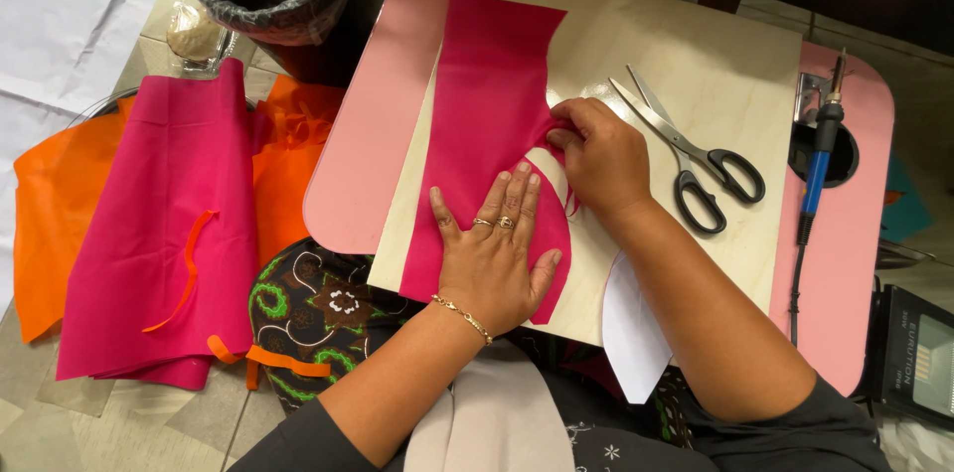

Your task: Cutting a shape out of pink fabric using a heat-cutting tool and a template

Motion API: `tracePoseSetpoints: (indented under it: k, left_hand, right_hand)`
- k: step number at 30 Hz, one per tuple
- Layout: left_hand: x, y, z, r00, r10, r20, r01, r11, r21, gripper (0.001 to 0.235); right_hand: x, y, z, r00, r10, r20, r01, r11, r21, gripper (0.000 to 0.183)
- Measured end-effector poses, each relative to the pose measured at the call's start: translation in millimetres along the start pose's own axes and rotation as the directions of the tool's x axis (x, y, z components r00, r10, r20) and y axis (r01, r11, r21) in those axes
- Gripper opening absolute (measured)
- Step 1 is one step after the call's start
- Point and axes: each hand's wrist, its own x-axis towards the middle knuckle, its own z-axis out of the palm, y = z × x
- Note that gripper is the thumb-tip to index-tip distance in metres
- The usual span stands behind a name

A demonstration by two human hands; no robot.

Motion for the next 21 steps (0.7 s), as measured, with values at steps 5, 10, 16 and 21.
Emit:
tracePoseSetpoints:
  k: [5, 10, 16, 21]
  left_hand:
    - [6, -4, -12, 0.989, 0.021, 0.144, -0.008, 0.996, -0.094, 0.077]
    - [11, -27, -33, 0.993, 0.064, 0.099, -0.021, 0.923, -0.384, 0.052]
    - [18, -66, -31, 0.983, -0.146, 0.11, 0.169, 0.956, -0.239, 0.055]
    - [17, -62, -26, 0.94, -0.265, 0.214, 0.295, 0.948, -0.123, 0.057]
  right_hand:
    - [1, -2, -12, 0.997, 0.023, 0.074, -0.024, 1.0, 0.014, 0.017]
    - [-29, -27, -46, 0.962, -0.27, -0.026, 0.255, 0.932, -0.257, 0.031]
    - [-126, -71, -50, 0.815, -0.424, 0.394, 0.498, 0.861, -0.103, 0.081]
    - [-150, -85, -74, 0.712, -0.676, 0.19, 0.699, 0.71, -0.091, 0.019]
